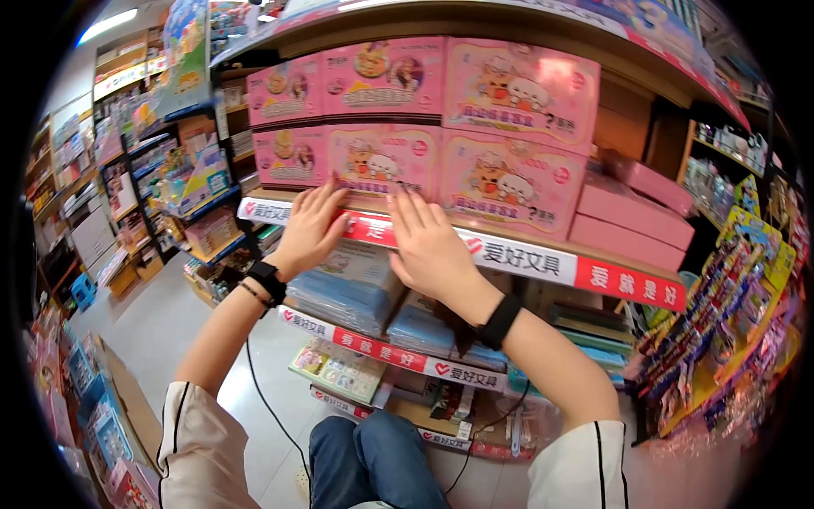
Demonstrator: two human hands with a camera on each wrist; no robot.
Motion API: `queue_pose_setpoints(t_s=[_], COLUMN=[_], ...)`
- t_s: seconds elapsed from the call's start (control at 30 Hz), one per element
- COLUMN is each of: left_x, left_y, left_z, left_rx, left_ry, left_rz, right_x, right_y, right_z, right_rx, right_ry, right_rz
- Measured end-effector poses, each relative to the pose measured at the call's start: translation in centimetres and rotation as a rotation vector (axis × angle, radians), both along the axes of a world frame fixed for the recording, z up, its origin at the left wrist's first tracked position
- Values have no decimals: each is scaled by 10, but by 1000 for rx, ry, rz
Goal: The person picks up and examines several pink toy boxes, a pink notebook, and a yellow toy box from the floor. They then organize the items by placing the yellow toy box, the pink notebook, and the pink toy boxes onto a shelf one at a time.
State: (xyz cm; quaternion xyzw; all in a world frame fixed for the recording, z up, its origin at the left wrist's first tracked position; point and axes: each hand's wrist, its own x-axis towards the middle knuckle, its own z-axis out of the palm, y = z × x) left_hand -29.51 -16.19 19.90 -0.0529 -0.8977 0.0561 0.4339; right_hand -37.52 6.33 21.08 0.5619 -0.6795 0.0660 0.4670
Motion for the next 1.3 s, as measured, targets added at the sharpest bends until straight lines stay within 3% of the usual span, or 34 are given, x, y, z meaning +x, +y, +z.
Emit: queue_pose_setpoints(t_s=[0.37, 0.5, 0.73, 0.87, 0.93, 1.0, 1.1, 1.17, 1.2, 1.27, 1.3], left_x=[-14, -18, -11, -1, 8, 29, 80, 113, 132, 172, 192], left_y=[14, 14, 17, 16, 17, 27, 46, 48, 52, 44, 37], left_z=[-17, -21, -15, -15, -33, -55, -88, -113, -123, -153, -174], left_rx=[4, 29, 126, 64, 102, 140, 152, 111, -71, -157, 30], left_ry=[316, 389, 313, 198, 147, 148, -70, -302, -326, -544, -592], left_rz=[-10, 8, -30, -20, 29, -61, -205, -327, -331, -289, -262], right_x=[3, 2, 5, 6, 9, 4, -4, -7, -5, -9, -8], right_y=[2, 1, 1, -2, 0, -1, -7, -9, -10, -14, -15], right_z=[-5, -6, -6, -6, -6, -7, -12, -13, -13, -14, -16], right_rx=[-75, -132, -197, -193, -182, -211, -248, -241, -208, -220, -231], right_ry=[-7, 28, -88, -88, -123, -9, 51, -61, -170, -197, -142], right_rz=[-98, -31, 6, -67, -64, -84, -96, -95, -119, -81, -79])
